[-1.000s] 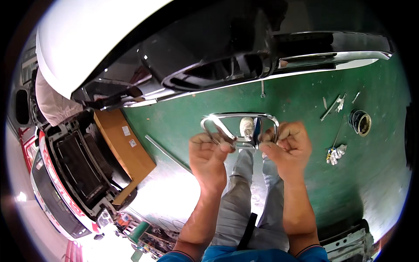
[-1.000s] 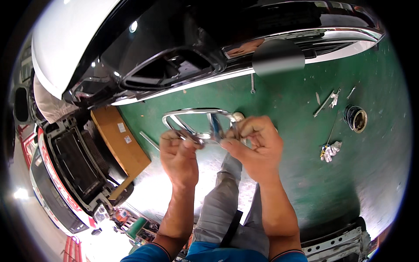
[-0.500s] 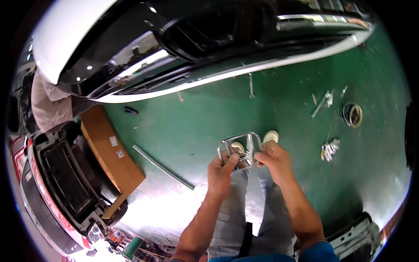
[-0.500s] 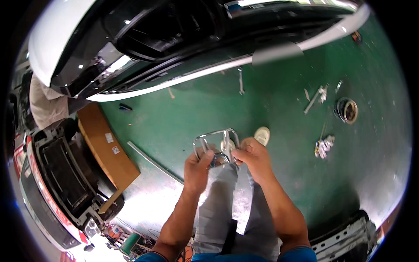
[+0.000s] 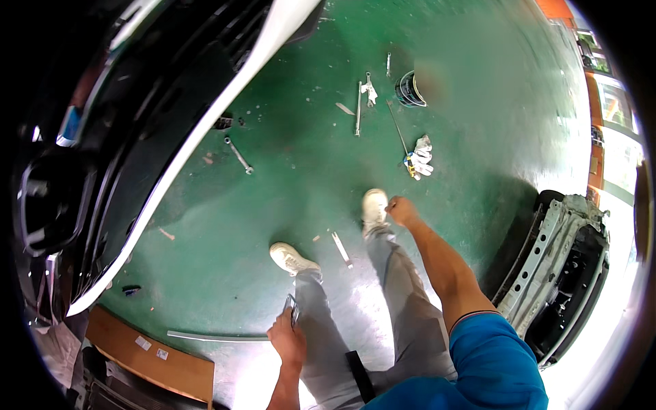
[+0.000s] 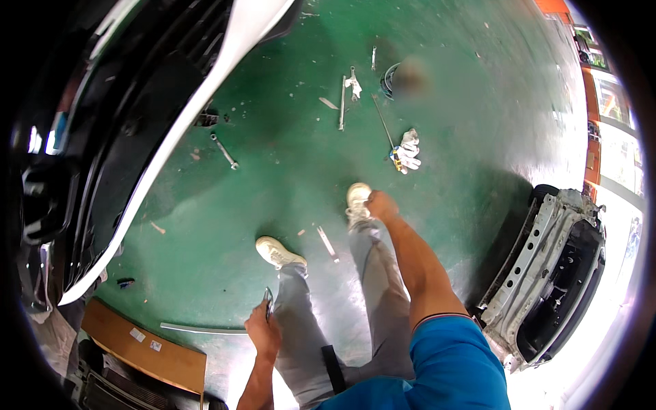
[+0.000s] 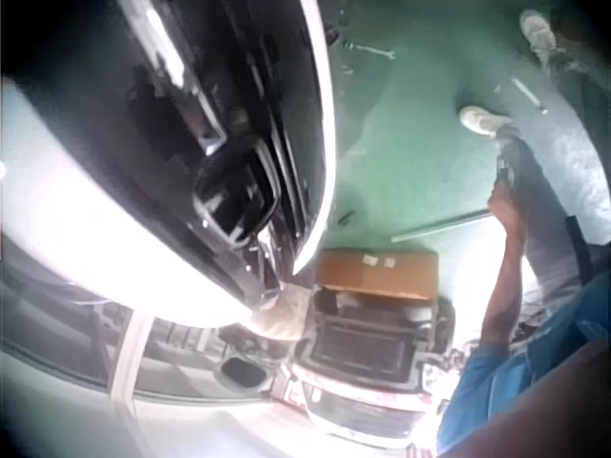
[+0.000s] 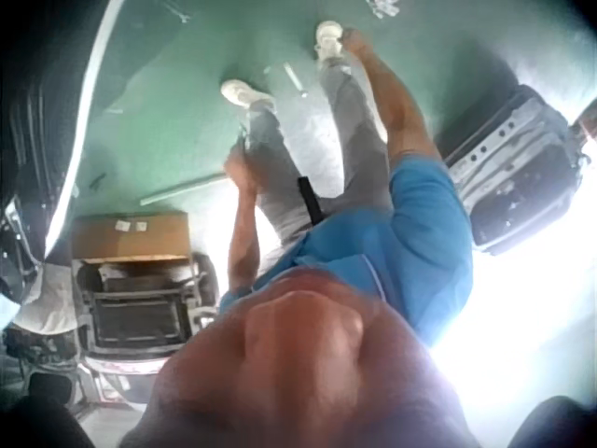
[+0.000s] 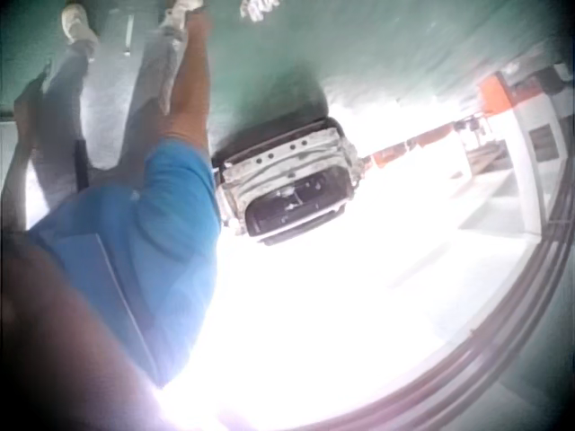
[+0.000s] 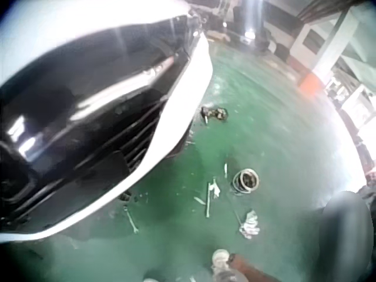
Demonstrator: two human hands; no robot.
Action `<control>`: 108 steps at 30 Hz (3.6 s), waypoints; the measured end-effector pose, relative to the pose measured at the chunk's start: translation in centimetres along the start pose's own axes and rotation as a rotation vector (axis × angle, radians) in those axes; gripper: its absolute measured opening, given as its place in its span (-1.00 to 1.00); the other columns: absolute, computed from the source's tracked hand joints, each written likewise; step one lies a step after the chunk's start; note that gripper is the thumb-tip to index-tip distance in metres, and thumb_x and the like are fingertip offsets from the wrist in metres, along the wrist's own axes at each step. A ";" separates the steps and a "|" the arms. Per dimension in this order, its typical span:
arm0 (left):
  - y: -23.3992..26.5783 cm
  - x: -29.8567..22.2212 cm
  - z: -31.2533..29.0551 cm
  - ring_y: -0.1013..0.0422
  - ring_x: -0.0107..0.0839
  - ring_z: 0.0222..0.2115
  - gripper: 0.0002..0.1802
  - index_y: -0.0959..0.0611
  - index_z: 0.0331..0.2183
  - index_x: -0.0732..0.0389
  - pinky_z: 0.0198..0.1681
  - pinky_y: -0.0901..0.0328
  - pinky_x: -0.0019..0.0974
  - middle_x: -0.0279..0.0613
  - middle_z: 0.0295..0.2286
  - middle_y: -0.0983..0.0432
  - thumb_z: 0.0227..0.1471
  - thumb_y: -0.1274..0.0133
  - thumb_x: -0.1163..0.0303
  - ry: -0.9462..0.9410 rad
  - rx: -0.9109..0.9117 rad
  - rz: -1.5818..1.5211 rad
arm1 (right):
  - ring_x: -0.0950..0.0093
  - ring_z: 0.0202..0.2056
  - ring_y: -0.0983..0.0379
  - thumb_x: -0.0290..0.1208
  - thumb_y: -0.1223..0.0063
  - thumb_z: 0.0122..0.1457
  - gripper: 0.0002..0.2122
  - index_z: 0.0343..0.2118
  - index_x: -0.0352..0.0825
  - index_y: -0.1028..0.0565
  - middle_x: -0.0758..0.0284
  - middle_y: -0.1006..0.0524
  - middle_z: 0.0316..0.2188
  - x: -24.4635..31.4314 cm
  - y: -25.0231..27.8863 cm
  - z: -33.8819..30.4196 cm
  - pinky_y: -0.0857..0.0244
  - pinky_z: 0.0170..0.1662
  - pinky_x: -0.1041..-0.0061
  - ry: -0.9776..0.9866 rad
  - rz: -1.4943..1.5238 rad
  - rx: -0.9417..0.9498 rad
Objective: The person closes the hood of a white car and then installs a chrome emblem onto the front grille. They unpack the emblem from a box, test its fit, use a screwdriver to adjust the grille area, and finally secure the emblem in place.
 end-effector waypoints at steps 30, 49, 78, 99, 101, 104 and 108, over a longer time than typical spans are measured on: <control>-11.7 -16.2 8.8 -0.50 0.11 -0.34 -0.39 -0.20 0.26 -0.01 -0.25 -0.37 -0.05 0.13 -0.31 -0.55 0.21 0.06 0.32 0.392 0.060 -0.408 | 0.65 -0.67 -0.31 -0.54 -0.02 0.13 -0.87 -0.24 -0.31 -0.47 0.46 -0.35 -0.69 -9.9 10.3 -6.9 -0.18 -0.63 0.58 0.012 0.787 0.511; 29.9 -11.8 12.7 -0.38 -0.53 -0.62 -0.43 -0.51 0.05 0.25 -0.51 -0.29 -0.44 -0.19 -0.32 -0.55 0.33 0.29 0.00 -0.092 0.185 -0.957 | 0.35 -0.56 -0.50 -0.68 -0.19 -0.07 -0.39 0.14 -0.40 -0.35 0.20 -0.53 -0.49 34.4 14.9 -35.6 -0.37 -0.51 0.45 0.872 0.669 0.136; 31.7 -11.8 13.8 -0.33 -0.57 -0.64 -0.33 -0.51 0.01 0.29 -0.62 -0.22 -0.56 -0.05 -0.33 -0.53 0.27 0.31 -0.12 -0.091 0.124 -0.969 | 0.52 -0.66 -0.29 -0.62 0.10 0.21 -0.39 0.34 -0.23 -0.09 0.12 -0.44 -0.52 38.3 12.8 -40.9 -0.16 -0.60 0.57 0.167 1.794 0.981; 31.3 -11.6 14.7 -0.35 -0.47 -0.71 -0.29 -0.41 0.06 0.39 -0.51 -0.38 -0.43 0.14 -0.28 -0.51 0.28 0.33 -0.10 -0.176 0.138 -1.098 | 0.49 -0.74 -0.29 -0.59 -0.02 0.12 -0.40 0.27 -0.34 -0.19 0.16 -0.41 -0.61 39.5 13.3 -40.5 -0.17 -0.69 0.53 0.137 1.569 0.798; 31.1 -11.5 14.8 -0.35 -0.47 -0.70 -0.30 -0.41 0.06 0.38 -0.52 -0.37 -0.43 0.13 -0.28 -0.52 0.28 0.32 -0.10 -0.167 0.148 -1.097 | 0.46 -0.72 -0.33 -0.64 -0.04 0.09 -0.39 0.26 -0.38 -0.20 0.19 -0.42 -0.61 39.6 13.2 -40.6 -0.21 -0.67 0.52 0.115 1.504 0.753; 31.0 -11.0 14.8 -0.36 -0.47 -0.69 -0.30 -0.42 0.06 0.36 -0.55 -0.33 -0.44 0.11 -0.28 -0.52 0.28 0.30 -0.11 -0.160 0.138 -1.101 | 0.47 -0.67 -0.37 -0.72 -0.04 0.02 -0.42 0.19 -0.43 -0.30 0.24 -0.43 -0.61 41.4 15.7 -40.0 -0.25 -0.63 0.47 0.672 0.607 0.059; 30.7 -11.1 14.9 -0.36 -0.48 -0.68 -0.30 -0.42 0.07 0.35 -0.55 -0.31 -0.46 0.11 -0.27 -0.51 0.28 0.30 -0.12 -0.143 0.137 -1.086 | 0.48 -0.67 -0.35 -0.66 -0.09 0.04 -0.43 0.20 -0.40 -0.30 0.24 -0.40 -0.63 40.8 14.7 -39.6 -0.24 -0.64 0.45 0.664 0.709 0.106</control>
Point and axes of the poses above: each hand's wrist, its own z-axis towards the middle knuckle, its own y-axis out of the back of the hand, x = y × z, the point moved 6 cm from there along z, towards the middle knuckle
